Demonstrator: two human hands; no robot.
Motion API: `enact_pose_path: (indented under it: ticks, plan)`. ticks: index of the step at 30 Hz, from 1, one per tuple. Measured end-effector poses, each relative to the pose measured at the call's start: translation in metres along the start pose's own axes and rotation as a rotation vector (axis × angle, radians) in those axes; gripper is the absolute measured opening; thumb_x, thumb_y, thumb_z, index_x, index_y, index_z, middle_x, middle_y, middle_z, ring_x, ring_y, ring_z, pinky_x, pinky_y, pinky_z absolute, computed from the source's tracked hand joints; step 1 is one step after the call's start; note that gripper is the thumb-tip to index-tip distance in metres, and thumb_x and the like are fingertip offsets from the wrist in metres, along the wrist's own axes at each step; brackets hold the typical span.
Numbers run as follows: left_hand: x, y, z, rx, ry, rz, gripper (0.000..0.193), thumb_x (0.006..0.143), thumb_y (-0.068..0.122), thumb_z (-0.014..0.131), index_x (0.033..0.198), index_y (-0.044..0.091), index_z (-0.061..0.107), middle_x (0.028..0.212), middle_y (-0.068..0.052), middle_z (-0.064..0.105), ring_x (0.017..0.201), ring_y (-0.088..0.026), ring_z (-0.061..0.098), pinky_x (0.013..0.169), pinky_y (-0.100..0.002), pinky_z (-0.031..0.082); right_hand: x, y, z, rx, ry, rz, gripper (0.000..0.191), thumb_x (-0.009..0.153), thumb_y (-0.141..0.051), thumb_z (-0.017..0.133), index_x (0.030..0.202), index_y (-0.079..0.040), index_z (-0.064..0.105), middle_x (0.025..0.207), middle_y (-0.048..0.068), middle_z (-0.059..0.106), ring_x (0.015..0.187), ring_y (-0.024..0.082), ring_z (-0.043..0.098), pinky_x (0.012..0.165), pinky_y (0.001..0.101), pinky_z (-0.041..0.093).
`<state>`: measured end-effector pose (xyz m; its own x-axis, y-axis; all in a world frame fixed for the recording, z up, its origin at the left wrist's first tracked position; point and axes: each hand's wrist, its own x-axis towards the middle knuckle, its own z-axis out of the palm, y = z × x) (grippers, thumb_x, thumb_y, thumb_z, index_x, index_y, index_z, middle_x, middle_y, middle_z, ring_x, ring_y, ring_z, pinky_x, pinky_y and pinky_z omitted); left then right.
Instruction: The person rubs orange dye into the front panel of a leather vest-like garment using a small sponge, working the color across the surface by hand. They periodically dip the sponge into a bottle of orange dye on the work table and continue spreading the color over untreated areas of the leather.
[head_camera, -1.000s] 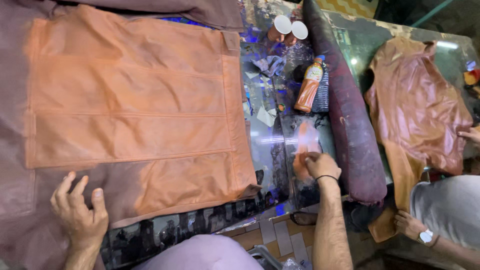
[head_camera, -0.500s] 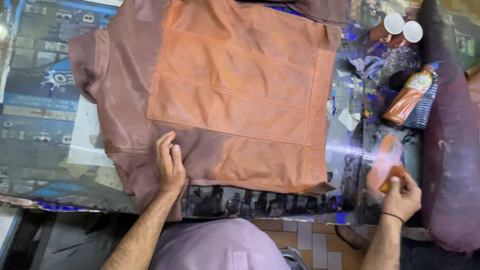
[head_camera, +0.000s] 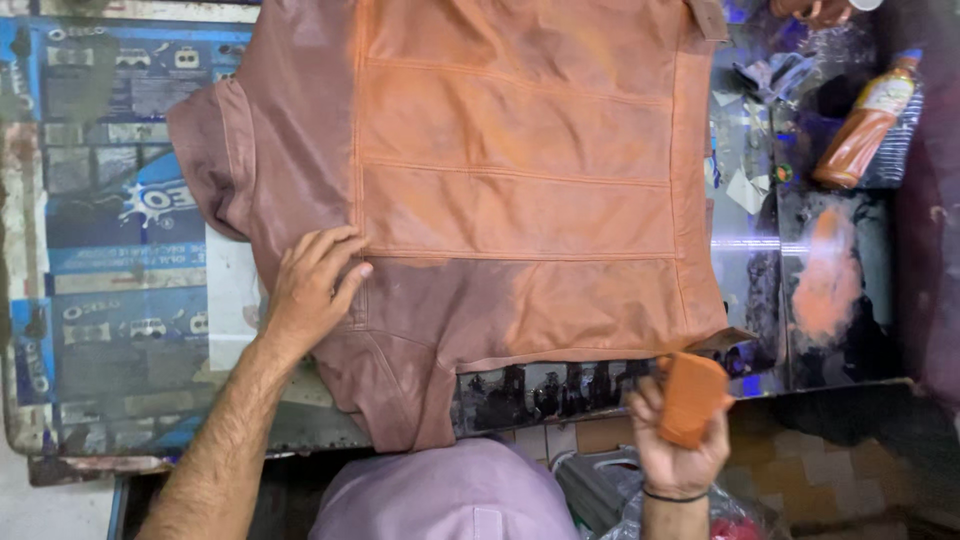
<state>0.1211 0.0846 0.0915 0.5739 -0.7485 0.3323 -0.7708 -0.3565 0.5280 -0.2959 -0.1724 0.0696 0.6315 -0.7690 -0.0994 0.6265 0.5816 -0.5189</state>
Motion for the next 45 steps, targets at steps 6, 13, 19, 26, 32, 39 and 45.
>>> enact_pose_path:
  ticks: [6, 13, 19, 26, 32, 39, 45]
  plan:
    - [0.007, -0.011, 0.027, 0.049, -0.087, 0.156, 0.056, 0.090, 0.034, 0.072, 0.138, 0.009, 0.060, 0.144, -0.014, 0.055, 0.132, -0.032, 0.051, 0.110, -0.051, 0.037, 0.006, 0.078, 0.030, -0.608, 0.228, -0.121, 0.038, 0.101, -0.018, 0.068, 0.134, -0.002, 0.060, 0.127, 0.011, 0.068, 0.115, 0.021, 0.064, 0.100, 0.0361, 0.053]
    - [0.012, 0.002, 0.040, -0.016, -0.086, 0.176, 0.070, 0.085, 0.035, 0.074, 0.146, 0.010, 0.052, 0.153, -0.016, 0.049, 0.137, -0.033, 0.047, 0.108, -0.050, 0.037, 0.056, 0.095, 0.071, -1.763, 0.121, -0.615, 0.028, 0.094, -0.019, 0.075, 0.119, -0.008, 0.073, 0.120, 0.011, 0.071, 0.107, 0.025, 0.069, 0.093, 0.0366, 0.054]
    - [0.018, 0.004, 0.034, 0.041, -0.185, 0.270, 0.082, 0.078, 0.042, 0.076, 0.148, 0.009, 0.047, 0.152, -0.013, 0.048, 0.142, -0.032, 0.042, 0.117, -0.053, 0.029, 0.080, 0.118, 0.087, -2.106, 0.144, -0.801, 0.023, 0.090, -0.019, 0.076, 0.112, -0.012, 0.077, 0.111, 0.013, 0.069, 0.097, 0.035, 0.064, 0.086, 0.0448, 0.050]
    - [0.008, -0.005, 0.033, -0.109, -0.194, 0.247, 0.086, 0.079, 0.046, 0.073, 0.148, 0.003, 0.045, 0.151, -0.013, 0.050, 0.145, -0.033, 0.039, 0.121, -0.053, 0.027, 0.082, 0.134, 0.084, -2.336, 0.298, -0.641, 0.016, 0.091, -0.018, 0.077, 0.107, -0.015, 0.080, 0.098, 0.009, 0.068, 0.088, 0.033, 0.064, 0.078, 0.0459, 0.049]
    - [0.004, 0.002, 0.034, -0.097, -0.220, 0.219, 0.086, 0.079, 0.045, 0.074, 0.148, 0.004, 0.044, 0.152, -0.013, 0.050, 0.146, -0.032, 0.039, 0.120, -0.054, 0.027, 0.052, 0.156, 0.115, -2.167, -0.200, -0.665, 0.016, 0.090, -0.013, 0.073, 0.106, -0.013, 0.076, 0.101, 0.008, 0.068, 0.091, 0.030, 0.066, 0.081, 0.0446, 0.050]
    - [0.002, 0.004, 0.033, -0.105, -0.233, 0.218, 0.084, 0.080, 0.044, 0.074, 0.148, 0.005, 0.045, 0.151, -0.012, 0.050, 0.146, -0.032, 0.039, 0.119, -0.054, 0.028, 0.064, 0.145, 0.121, -2.178, 0.292, -0.517, 0.017, 0.093, -0.013, 0.073, 0.110, -0.013, 0.078, 0.095, 0.007, 0.066, 0.086, 0.027, 0.065, 0.075, 0.0396, 0.053]
    - [-0.001, 0.005, 0.034, -0.106, -0.227, 0.229, 0.085, 0.080, 0.045, 0.074, 0.149, 0.005, 0.045, 0.152, -0.013, 0.050, 0.146, -0.032, 0.039, 0.120, -0.054, 0.027, 0.058, 0.145, 0.123, -2.239, -0.013, -0.615, 0.017, 0.088, -0.011, 0.073, 0.104, -0.013, 0.078, 0.105, 0.006, 0.074, 0.087, 0.028, 0.068, 0.073, 0.0421, 0.048]
